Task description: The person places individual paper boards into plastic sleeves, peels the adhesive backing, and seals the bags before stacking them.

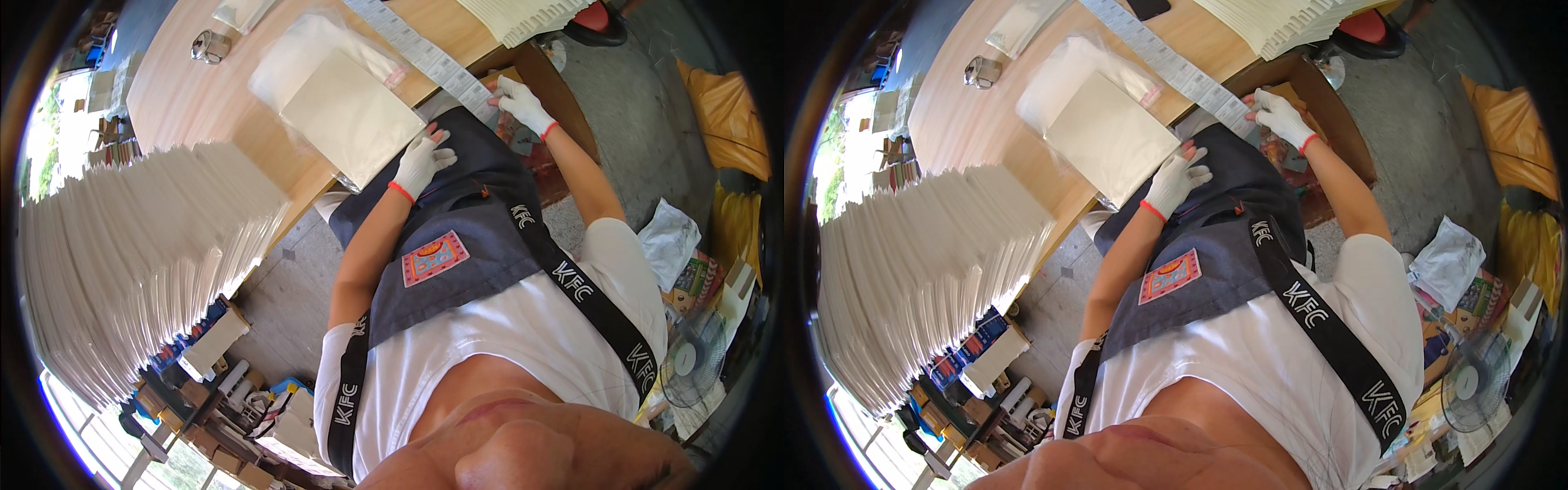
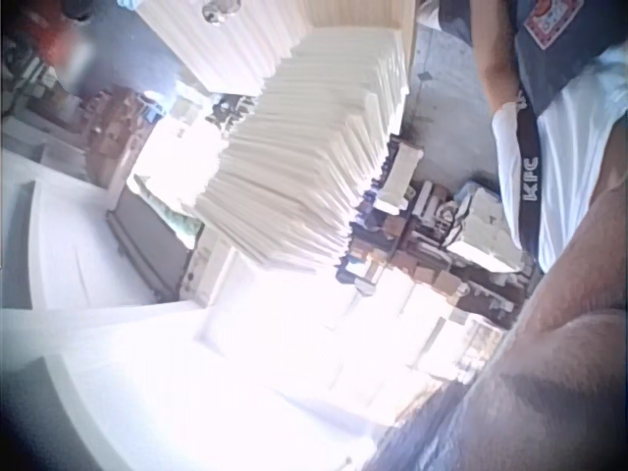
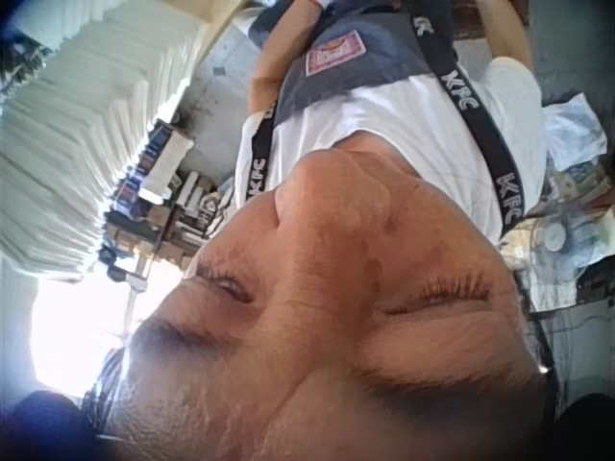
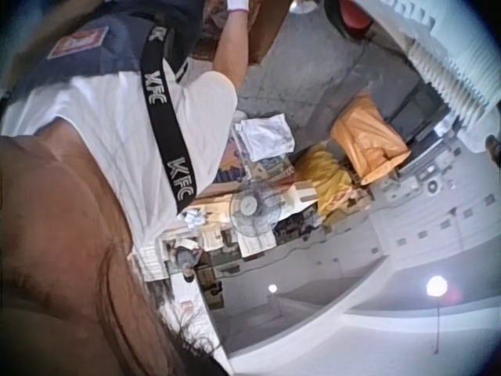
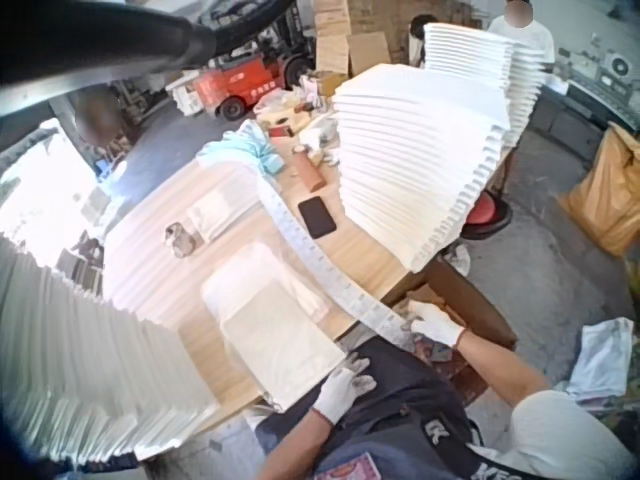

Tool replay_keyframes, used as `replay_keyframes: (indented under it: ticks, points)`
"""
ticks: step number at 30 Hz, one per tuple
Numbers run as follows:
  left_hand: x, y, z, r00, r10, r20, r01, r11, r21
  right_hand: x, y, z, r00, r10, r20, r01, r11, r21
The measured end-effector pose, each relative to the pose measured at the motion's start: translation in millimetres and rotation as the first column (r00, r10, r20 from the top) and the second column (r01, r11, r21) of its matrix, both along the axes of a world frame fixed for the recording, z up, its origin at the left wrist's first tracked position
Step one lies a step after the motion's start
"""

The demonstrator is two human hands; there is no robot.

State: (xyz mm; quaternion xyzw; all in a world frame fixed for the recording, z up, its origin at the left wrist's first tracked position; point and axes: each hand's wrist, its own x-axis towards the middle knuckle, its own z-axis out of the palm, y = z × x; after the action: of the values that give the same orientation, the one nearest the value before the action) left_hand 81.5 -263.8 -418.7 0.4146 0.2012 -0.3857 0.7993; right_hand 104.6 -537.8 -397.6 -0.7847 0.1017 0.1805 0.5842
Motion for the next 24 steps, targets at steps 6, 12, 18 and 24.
replay_keyframes:
  ticks: [6,12,18,24]
  points:
    - [21,-65,13,0.991,-0.113,-0.074,0.112,0.994,-0.018,-39,3,50,0.841,0.202,0.502,-0.102,0.97,-0.22]
    - [34,-78,22,0.976,-0.209,-0.058,0.217,0.952,0.217,-25,22,105,0.464,0.506,0.727,0.064,0.799,-0.598]
    - [-9,7,-6,0.921,-0.348,0.176,0.339,0.938,0.075,83,101,89,0.925,0.093,0.368,-0.086,0.996,-0.035]
    - [-57,96,-6,0.959,0.257,-0.12,-0.27,0.958,-0.103,195,204,37,0.926,0.283,0.251,-0.272,0.959,-0.08]
